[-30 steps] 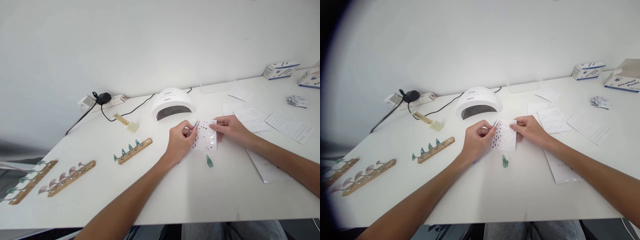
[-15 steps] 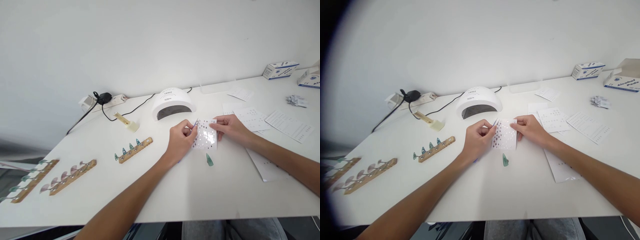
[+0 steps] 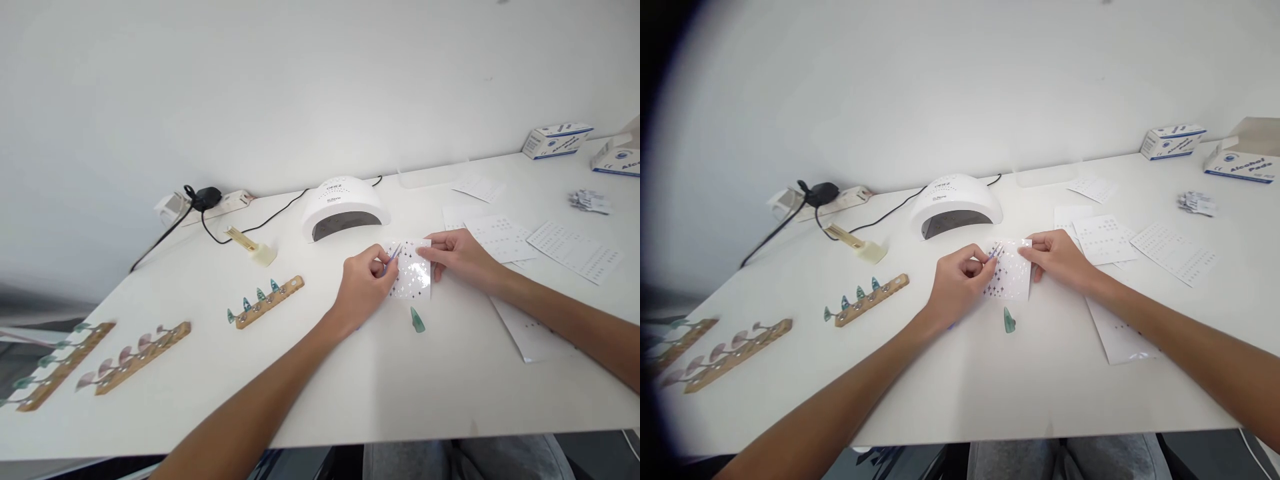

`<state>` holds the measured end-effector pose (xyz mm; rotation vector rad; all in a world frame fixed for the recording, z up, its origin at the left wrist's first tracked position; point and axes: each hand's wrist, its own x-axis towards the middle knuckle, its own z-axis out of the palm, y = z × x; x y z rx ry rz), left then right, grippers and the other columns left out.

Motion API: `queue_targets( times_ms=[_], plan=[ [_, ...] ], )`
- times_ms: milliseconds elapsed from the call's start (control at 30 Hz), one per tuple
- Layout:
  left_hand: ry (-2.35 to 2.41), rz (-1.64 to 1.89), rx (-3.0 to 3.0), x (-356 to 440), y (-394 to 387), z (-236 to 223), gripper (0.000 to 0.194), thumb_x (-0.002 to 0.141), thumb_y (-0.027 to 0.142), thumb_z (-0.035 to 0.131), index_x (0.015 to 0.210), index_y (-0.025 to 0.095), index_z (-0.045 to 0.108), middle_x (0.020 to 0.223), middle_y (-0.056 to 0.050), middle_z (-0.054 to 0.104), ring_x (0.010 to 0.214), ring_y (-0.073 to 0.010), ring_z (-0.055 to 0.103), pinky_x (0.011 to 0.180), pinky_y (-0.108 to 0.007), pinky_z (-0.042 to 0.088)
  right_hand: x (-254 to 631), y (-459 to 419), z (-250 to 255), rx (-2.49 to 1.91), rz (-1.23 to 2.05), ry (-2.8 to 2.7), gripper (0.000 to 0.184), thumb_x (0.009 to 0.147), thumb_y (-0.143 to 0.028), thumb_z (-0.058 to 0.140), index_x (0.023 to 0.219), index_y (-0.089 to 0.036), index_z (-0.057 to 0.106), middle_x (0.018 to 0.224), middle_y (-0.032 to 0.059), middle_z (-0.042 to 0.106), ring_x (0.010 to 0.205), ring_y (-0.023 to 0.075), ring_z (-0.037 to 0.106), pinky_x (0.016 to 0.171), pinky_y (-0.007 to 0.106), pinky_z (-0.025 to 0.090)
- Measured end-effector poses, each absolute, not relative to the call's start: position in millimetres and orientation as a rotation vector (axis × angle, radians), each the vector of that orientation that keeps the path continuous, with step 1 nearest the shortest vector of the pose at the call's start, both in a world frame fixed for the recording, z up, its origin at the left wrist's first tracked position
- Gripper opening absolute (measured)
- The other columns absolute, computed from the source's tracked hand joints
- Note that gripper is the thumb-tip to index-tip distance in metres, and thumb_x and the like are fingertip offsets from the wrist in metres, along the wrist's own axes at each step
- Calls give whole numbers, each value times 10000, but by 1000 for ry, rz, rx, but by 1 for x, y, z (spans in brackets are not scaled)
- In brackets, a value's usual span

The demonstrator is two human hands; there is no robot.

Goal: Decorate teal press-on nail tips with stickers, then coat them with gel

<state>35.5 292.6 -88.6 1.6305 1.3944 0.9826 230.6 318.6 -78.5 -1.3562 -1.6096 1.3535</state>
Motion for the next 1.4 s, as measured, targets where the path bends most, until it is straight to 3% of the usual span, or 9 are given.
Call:
queue_targets(
  times_ms=[300,467,867,1400],
  plan=[
    [1377,989,1811,39,293,-93,250,797,277,550,621,187,397,445,99,268,452,-58,200,463,-216,222,231,319,-79,-1360,1331,-1625,253,814,-406,703,785,-156,687,629,10,667,517,144,614,629,315,492],
    [1358,990,1833,39,294,-94,244,794,275,546,624,188,394,446,100,271,449,-58,199,461,-214,216,231,318,-79,-1331,1369,-1628,273,815,-411,703,893,-150,713,692,34,694,543,152,608,626,322,502],
    [1358,976,1879,40,295,-94,234,799,260,526,626,190,384,438,103,272,446,-59,197,463,-214,226,229,316,-80,-1331,1299,-1669,303,815,-450,687,816,-148,716,677,30,676,528,133,579,615,302,482],
    [1354,940,1885,40,295,-94,249,816,293,511,630,190,380,441,95,285,454,-65,202,469,-219,225,230,318,-76,-1336,1372,-1706,202,846,-346,629,817,-156,691,715,27,694,521,118,554,611,292,451]
  ],
)
